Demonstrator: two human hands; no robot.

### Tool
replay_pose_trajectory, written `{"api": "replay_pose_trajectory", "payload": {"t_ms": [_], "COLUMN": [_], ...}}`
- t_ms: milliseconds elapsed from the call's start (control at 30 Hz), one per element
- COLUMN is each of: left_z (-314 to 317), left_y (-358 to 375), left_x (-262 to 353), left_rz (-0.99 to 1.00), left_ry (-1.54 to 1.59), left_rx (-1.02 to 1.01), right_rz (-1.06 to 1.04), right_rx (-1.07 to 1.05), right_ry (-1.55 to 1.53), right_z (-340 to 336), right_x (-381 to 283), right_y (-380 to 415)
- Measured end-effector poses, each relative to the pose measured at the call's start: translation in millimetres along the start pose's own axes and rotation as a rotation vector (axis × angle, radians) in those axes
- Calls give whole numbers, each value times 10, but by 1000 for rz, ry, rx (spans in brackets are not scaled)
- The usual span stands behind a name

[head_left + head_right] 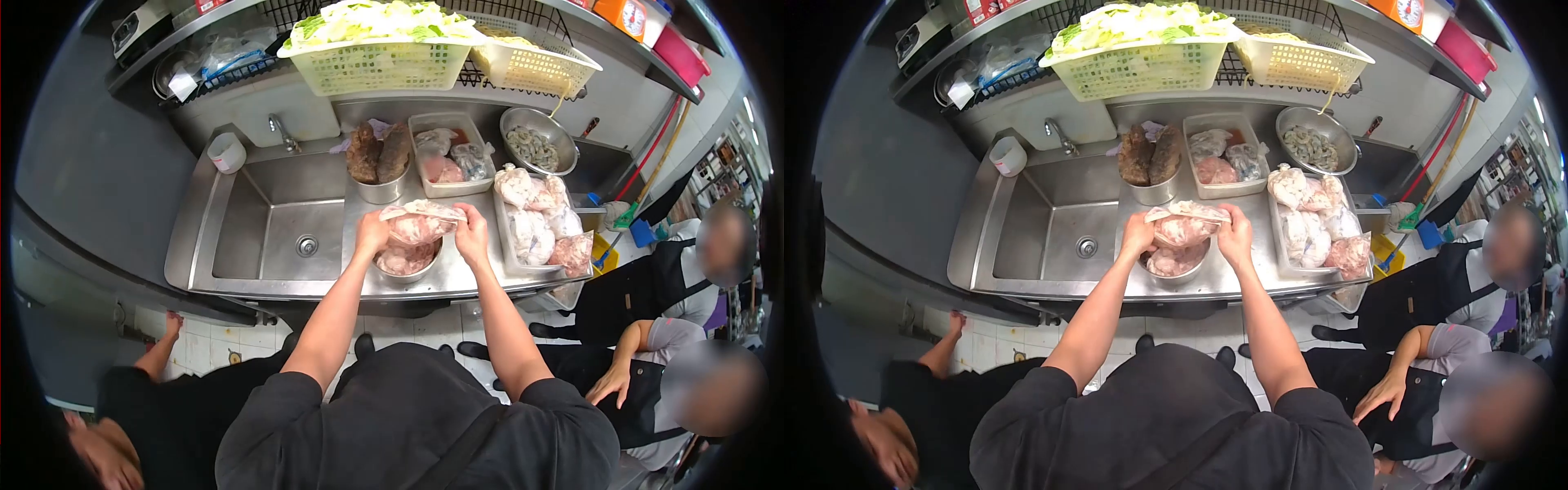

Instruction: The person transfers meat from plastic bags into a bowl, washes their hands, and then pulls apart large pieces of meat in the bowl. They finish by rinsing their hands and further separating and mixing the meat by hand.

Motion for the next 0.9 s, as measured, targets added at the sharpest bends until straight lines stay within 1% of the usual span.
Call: {"api": "replay_pose_trajectory", "payload": {"t_ms": [33,100,133,200,233,267,300,333,367,400,433,467,533,600,667,733,767,800,867,900], "left_z": [24,-8,-27,-91,-135,-177,-182,-221,-220,-185,-207,-133,-50,26,35,17,28,-19,-61,-91], "left_y": [-23,-55,-73,-141,-198,-266,-333,-325,-338,-390,-370,-453,-464,-471,-498,-521,-535,-570,-548,-551], "left_x": [12,118,201,365,467,543,582,545,510,467,438,247,76,22,80,100,153,175,307,383], "left_rz": [4,201,289,381,445,509,504,503,489,479,556,488,430,421,433,365,389,393,551,620], "left_ry": [-1,155,324,546,607,669,712,712,622,531,507,524,597,654,717,624,638,637,301,113], "left_rx": [-4,83,100,62,58,55,1,1,-36,-73,44,31,13,8,6,-71,-141,-143,-197,-194], "right_rz": [-1,-27,-22,141,193,198,261,320,271,265,272,285,329,280,280,421,415,421,435,409], "right_rx": [6,12,17,-69,-103,-102,-99,-97,-56,-55,-68,-80,-64,-42,-10,-36,-33,-35,-35,-60], "right_ry": [2,-305,-303,-750,-815,-814,-730,-645,-642,-644,-569,-492,-487,-393,-432,-462,-462,-516,-573,-664], "right_z": [21,115,127,268,324,371,436,497,534,582,625,655,686,674,644,658,650,667,676,688], "right_x": [10,-191,-250,-249,-297,-252,-91,59,138,145,165,184,207,244,239,272,302,340,391,360], "right_y": [-38,-69,-104,-136,-133,-165,-195,-196,-187,-174,-166,-155,-187,-257,-327,-362,-415,-452,-488,-546]}}
Point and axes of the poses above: each hand's wrist, its own y-axis away from the middle knuckle, its own z-axis out of the palm, x = y × z, the point moved 8 cm from there along -y, towards the middle knuckle, and after that the axes turned 8 degrees about -y, right-handed, at the moved point
